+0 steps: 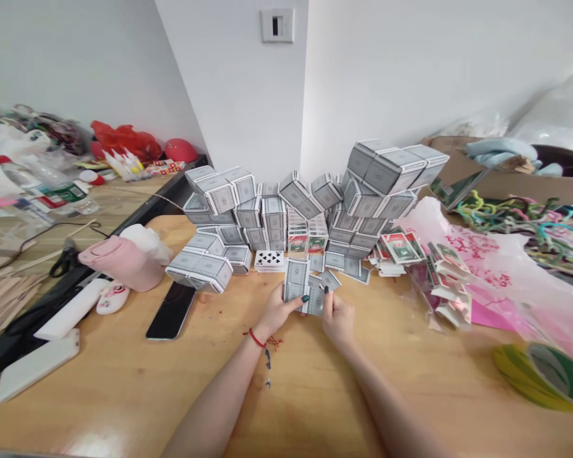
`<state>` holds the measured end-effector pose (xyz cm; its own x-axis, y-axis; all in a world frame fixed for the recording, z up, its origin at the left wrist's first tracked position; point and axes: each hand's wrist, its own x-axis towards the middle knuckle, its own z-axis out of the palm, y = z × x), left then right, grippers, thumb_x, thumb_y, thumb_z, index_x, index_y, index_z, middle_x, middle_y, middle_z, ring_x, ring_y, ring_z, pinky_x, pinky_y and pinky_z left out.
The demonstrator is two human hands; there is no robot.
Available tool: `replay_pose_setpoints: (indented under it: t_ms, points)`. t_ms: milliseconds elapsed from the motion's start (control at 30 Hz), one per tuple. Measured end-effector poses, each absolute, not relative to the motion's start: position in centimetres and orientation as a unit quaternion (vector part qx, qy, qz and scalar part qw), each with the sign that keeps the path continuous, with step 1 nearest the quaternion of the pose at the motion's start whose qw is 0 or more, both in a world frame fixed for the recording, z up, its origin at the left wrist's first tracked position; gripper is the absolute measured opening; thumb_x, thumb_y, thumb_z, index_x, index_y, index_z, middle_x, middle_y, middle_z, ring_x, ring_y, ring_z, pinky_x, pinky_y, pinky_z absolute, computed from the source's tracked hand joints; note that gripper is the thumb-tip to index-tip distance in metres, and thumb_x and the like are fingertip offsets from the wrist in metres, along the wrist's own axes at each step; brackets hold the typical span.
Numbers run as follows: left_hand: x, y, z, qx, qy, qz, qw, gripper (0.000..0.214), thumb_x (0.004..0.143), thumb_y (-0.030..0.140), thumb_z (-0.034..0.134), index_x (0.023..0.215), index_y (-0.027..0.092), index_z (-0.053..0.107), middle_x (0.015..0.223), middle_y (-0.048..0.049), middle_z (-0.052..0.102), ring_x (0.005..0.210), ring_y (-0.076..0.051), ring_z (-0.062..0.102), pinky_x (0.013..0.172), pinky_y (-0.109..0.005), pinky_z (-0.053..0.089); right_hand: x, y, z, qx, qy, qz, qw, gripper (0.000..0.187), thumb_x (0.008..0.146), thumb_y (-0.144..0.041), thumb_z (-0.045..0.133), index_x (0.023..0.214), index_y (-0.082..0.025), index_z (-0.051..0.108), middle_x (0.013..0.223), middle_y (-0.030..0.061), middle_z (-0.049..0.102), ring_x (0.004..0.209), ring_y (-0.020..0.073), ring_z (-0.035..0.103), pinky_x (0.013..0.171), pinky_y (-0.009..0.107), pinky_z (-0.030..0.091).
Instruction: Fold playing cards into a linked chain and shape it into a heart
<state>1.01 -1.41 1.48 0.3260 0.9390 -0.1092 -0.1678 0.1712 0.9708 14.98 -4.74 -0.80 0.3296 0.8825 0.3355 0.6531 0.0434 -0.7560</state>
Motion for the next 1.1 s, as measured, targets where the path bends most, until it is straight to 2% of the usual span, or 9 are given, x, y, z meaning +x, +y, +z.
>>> replay_pose_setpoints:
  t_ms: [233, 367, 500, 600, 700, 800, 867, 933, 1100]
  points:
    - [0.4, -1.1, 0.7, 0.481, 0.404, 0.445, 0.639, 0.024, 0.068, 0.036, 0.06, 0.076, 0.013, 0.061, 0.075, -0.0027, 0.063, 0.072, -0.016, 0.056, 0.066, -0.026, 0.043, 15.5, -4.8, -1.0, -0.664, -0.531, 0.222, 0.477, 0.046, 0.082, -0.05, 0.028, 0.047, -0.021, 0.021, 0.042, -0.0063, 0.02, 0.038, 0.0065, 0.022, 0.039, 0.022, 0.016]
    - [0.3, -1.0, 0.4, 0.475, 0.393, 0.439, 0.653, 0.02, 0.066, 0.03, 0.062, 0.077, 0.014, 0.062, 0.076, -0.0026, 0.064, 0.073, -0.016, 0.056, 0.067, -0.026, 0.042, 15.6, -4.7, -1.1, -0.64, -0.514, 0.284, 0.495, 0.046, 0.08, -0.053, 0.033, 0.047, -0.021, 0.023, 0.042, -0.0066, 0.022, 0.039, 0.0065, 0.023, 0.039, 0.021, 0.018]
    - [0.0, -0.8, 0.1, 0.456, 0.407, 0.49, 0.622, 0.02, 0.063, 0.027, 0.064, 0.079, 0.014, 0.061, 0.079, -0.0034, 0.065, 0.076, -0.016, 0.057, 0.068, -0.026, 0.043, 15.5, -4.6, -1.0, -0.608, -0.501, 0.335, 0.517, 0.047, 0.081, -0.054, 0.032, 0.048, -0.019, 0.034, 0.042, -0.0041, 0.036, 0.041, 0.0087, 0.035, 0.041, 0.021, 0.028]
    - [-0.7, -0.3, 0.0, 0.422, 0.417, 0.542, 0.595, 0.024, 0.062, 0.027, 0.064, 0.082, 0.015, 0.061, 0.084, -0.0035, 0.065, 0.08, -0.017, 0.058, 0.073, -0.027, 0.043, 15.6, -4.5, -0.6, -0.599, -0.529, 0.281, 0.532, 0.047, 0.086, -0.046, 0.024, 0.059, -0.017, 0.048, 0.06, 0.0022, 0.054, 0.059, 0.0139, 0.05, 0.057, 0.025, 0.04]
    - [-1.4, 0.3, 0.1, 0.364, 0.401, 0.588, 0.6, 0.027, 0.063, 0.026, 0.063, 0.088, 0.017, 0.06, 0.09, -0.0031, 0.065, 0.084, -0.017, 0.058, 0.077, -0.028, 0.043, 15.9, -4.3, -0.2, -0.564, -0.64, 0.217, 0.475, 0.038, 0.088, -0.034, 0.025, 0.083, -0.017, 0.059, 0.091, 0.0082, 0.062, 0.096, 0.0201, 0.052, 0.082, 0.034, 0.04]
    - [-1.8, 0.6, 0.1, 0.333, 0.387, 0.605, 0.611, 0.028, 0.063, 0.026, 0.062, 0.09, 0.018, 0.06, 0.094, -0.0032, 0.064, 0.084, -0.017, 0.059, 0.076, -0.028, 0.044, 16.1, -4.0, -0.3, -0.542, -0.748, 0.147, 0.353, 0.032, 0.085, -0.028, 0.034, 0.107, -0.02, 0.056, 0.116, 0.0074, 0.054, 0.122, 0.0232, 0.032, 0.096, 0.043, 0.029]
    - [-1.9, 0.7, 0.0, 0.338, 0.398, 0.597, 0.609, 0.028, 0.062, 0.027, 0.063, 0.088, 0.017, 0.061, 0.091, -0.0036, 0.064, 0.083, -0.017, 0.059, 0.074, -0.028, 0.045, 16.2, -3.8, -0.6, -0.558, -0.776, 0.104, 0.273, 0.034, 0.083, -0.028, 0.039, 0.113, -0.022, 0.053, 0.124, 0.0065, 0.049, 0.126, 0.0261, 0.025, 0.098, 0.05, 0.022]
    - [-1.8, 0.6, -0.2, 0.353, 0.407, 0.59, 0.601, 0.027, 0.061, 0.026, 0.063, 0.086, 0.016, 0.061, 0.087, -0.0036, 0.065, 0.081, -0.017, 0.059, 0.073, -0.029, 0.045, 16.2, -3.8, -0.9, -0.588, -0.773, 0.069, 0.227, 0.033, 0.083, -0.028, 0.04, 0.112, -0.024, 0.054, 0.125, 0.0069, 0.048, 0.125, 0.0285, 0.025, 0.098, 0.054, 0.019]
    - [-1.9, 0.6, -0.7, 0.414, 0.413, 0.559, 0.588, 0.02, 0.063, 0.023, 0.06, 0.081, 0.014, 0.061, 0.081, -0.0027, 0.063, 0.078, -0.016, 0.056, 0.072, -0.027, 0.042, 16.6, -3.8, -1.5, -0.663, -0.703, -0.003, 0.257, 0.031, 0.082, -0.02, 0.038, 0.104, -0.02, 0.06, 0.125, 0.0103, 0.047, 0.124, 0.0313, 0.025, 0.097, 0.057, 0.016]
